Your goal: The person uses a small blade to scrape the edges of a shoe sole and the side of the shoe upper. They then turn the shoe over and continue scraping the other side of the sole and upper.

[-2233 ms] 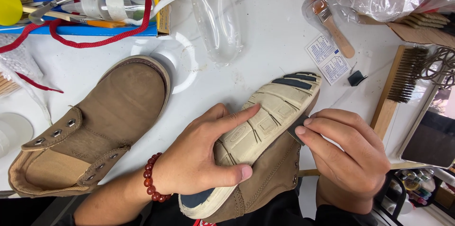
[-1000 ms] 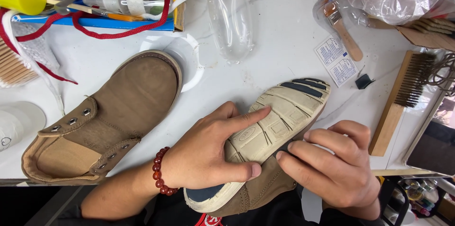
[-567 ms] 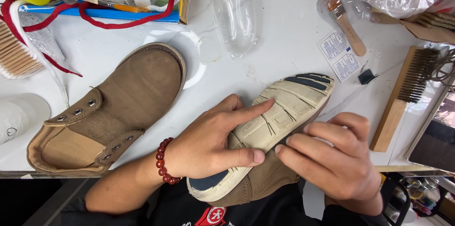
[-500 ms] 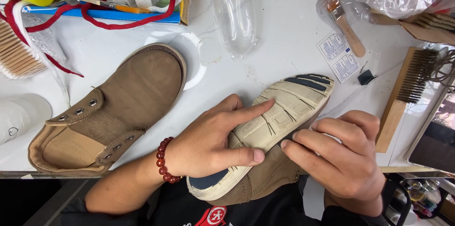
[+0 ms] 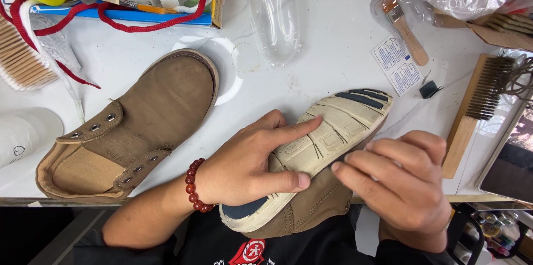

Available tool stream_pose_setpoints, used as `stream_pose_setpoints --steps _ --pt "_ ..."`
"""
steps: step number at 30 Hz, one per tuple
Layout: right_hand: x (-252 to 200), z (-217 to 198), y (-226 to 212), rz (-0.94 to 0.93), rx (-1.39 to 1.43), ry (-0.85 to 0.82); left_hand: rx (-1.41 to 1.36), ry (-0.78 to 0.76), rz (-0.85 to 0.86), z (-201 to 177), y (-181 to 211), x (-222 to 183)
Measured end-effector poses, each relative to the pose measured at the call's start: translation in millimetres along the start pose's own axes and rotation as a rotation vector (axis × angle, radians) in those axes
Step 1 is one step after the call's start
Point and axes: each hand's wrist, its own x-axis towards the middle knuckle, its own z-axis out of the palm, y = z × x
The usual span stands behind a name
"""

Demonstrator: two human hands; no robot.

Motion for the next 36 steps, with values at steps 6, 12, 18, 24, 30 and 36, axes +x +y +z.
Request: stream_pose_setpoints --steps 6,12,18,24,30,36 --pt "-2 0 -2 -0.061 -0.019 -0.004 0.028 0.009 -0.019 1 2 -1" --pt "-2 4 2 -0.16 -0.037 0.001 0.041 0.012 0.008 1 2 0" --pt "-2 4 2 -0.147 -0.033 0.006 0.029 0.006 -0.012 0 1 1" --pt "-1 -1 -1 -0.073 -0.08 0.009 0.059 0.024 -0.006 1 3 2" --pt "-4 6 1 -0.171 -0.044 0.015 0.075 0.054 0.055 4 2 1" --pt "-4 9 2 -0.135 -0.019 0.059 0.058 0.034 0.014 3 2 3"
